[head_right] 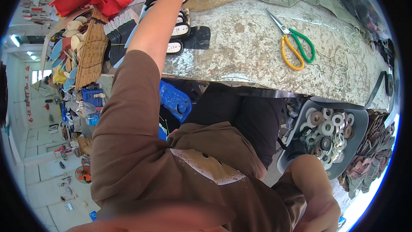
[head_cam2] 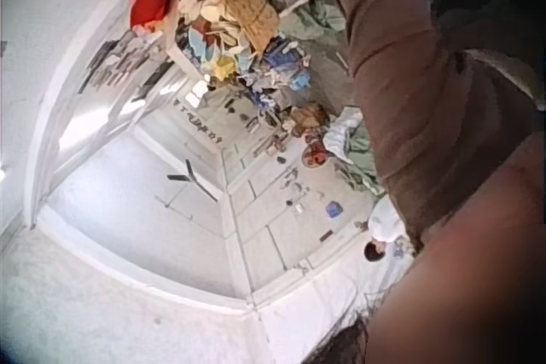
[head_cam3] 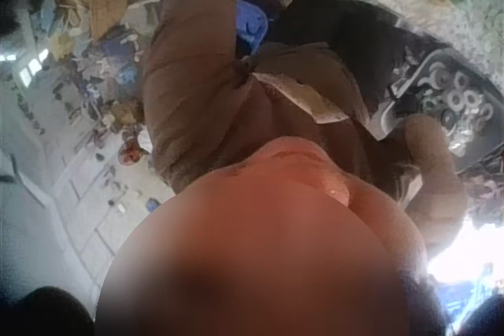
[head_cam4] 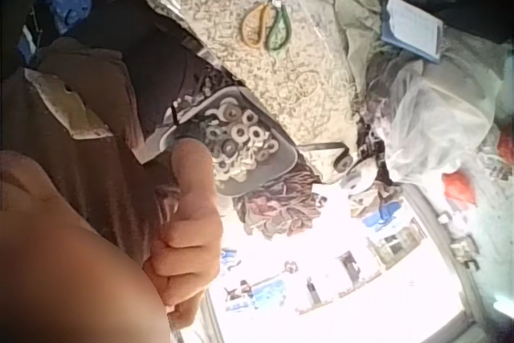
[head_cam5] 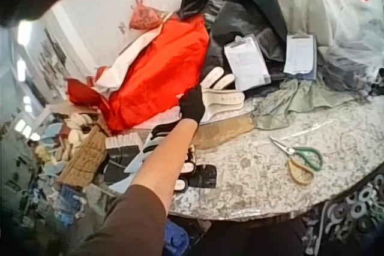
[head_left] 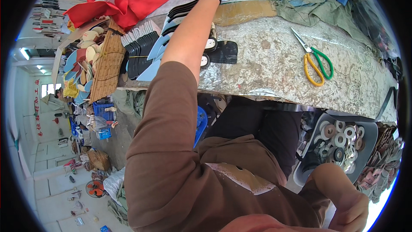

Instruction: The recorder is applying a narrow adhesive tape along the edges of shoe insole components and trimming the tape with scissors.

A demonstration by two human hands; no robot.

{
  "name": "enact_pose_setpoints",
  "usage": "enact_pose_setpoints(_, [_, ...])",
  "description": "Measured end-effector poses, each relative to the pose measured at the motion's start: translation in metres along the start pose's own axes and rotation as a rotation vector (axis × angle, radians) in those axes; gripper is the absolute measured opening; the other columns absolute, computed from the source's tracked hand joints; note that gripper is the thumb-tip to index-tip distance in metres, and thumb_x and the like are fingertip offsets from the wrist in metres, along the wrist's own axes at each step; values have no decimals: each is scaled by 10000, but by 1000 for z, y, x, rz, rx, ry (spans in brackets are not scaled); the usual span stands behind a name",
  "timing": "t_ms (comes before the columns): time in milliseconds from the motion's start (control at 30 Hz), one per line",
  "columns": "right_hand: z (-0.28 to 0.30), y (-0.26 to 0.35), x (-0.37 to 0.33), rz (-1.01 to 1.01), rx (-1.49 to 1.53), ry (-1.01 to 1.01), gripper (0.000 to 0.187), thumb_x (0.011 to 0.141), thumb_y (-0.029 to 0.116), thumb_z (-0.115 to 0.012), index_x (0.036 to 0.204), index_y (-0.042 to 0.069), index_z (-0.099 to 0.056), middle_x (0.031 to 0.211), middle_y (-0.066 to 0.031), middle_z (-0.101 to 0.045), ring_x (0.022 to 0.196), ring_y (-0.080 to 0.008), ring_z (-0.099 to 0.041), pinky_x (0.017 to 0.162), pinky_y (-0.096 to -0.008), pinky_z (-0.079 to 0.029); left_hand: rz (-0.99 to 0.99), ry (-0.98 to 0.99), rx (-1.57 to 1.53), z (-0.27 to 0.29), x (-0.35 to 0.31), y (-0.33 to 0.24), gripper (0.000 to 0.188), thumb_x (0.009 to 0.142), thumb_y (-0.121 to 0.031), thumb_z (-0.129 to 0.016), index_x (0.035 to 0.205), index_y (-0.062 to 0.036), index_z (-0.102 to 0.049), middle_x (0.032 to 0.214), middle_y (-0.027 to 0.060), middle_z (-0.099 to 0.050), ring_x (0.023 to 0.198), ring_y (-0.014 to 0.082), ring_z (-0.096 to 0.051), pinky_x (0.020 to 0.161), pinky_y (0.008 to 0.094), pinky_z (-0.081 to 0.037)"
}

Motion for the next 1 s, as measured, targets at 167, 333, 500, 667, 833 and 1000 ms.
enact_pose_setpoints(167, [-18, 92, 77, 425, 175, -122, 278, 938, 367, -524, 780, 156, -611, 710, 13, -602, 506, -126, -527, 463, -283, -416, 175, 170, 17, 13, -9, -33, 196, 784, -108, -576, 977, -86, -604, 942, 125, -660, 880, 308, -646, 720, 446, -523])
enact_pose_setpoints(333, [-5, 106, 46, 897, 381, -238, 293, 931, 430, -533, 788, 182, -596, 696, 38, -577, 497, -117, -506, 453, -289, -406, 315, 286, -51, 44, -7, -42, 148, 753, -66, -592, 900, -73, -615, 904, 131, -660, 892, 301, -642, 742, 441, -519])
enact_pose_setpoints(500, [-3, 123, 38, 1344, 578, -304, 315, 924, 492, -542, 796, 207, -581, 683, 63, -552, 488, -108, -485, 443, -296, -395, 324, 262, 18, 12, -23, -34, 160, 776, -186, -664, 896, -92, -713, 992, 124, -622, 976, 296, -616, 802, 439, -491])
enact_pose_setpoints(667, [-12, 55, 38, 1099, 545, -642, 531, 869, 619, -608, 710, 113, -605, 615, 42, -488, 453, -75, -365, 462, -235, -255, 211, 89, -120, 18, -28, -40, 101, 769, -124, -624, 859, -98, -661, 913, 122, -656, 894, 285, -636, 764, 409, -513])
enact_pose_setpoints(833, [-43, -3, 93, 462, 393, -746, 493, 965, 420, -532, 842, -43, -653, 656, -13, -452, 580, -114, -396, 545, -279, -282, -201, -107, -394, 46, -74, -16, 252, 800, -128, -557, 1014, -75, -678, 1037, 167, -675, 1015, 341, -624, 899, 444, -493])
enact_pose_setpoints(1000, [-69, -46, 82, 171, 366, -700, 263, 940, 209, -597, 912, -43, -669, 710, 12, -466, 614, -61, -365, 561, -230, -252, -26, 215, -807, 38, -90, -84, 384, 796, -214, -635, 1142, -52, -673, 1149, 202, -667, 1059, 340, -639, 907, 432, -511])
Point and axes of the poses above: each hand's wrist, its own x-axis towards the middle knuckle, its own z-axis out of the back of the hand, y = z × x, the point moved 10 cm from there along x, towards the middle knuckle
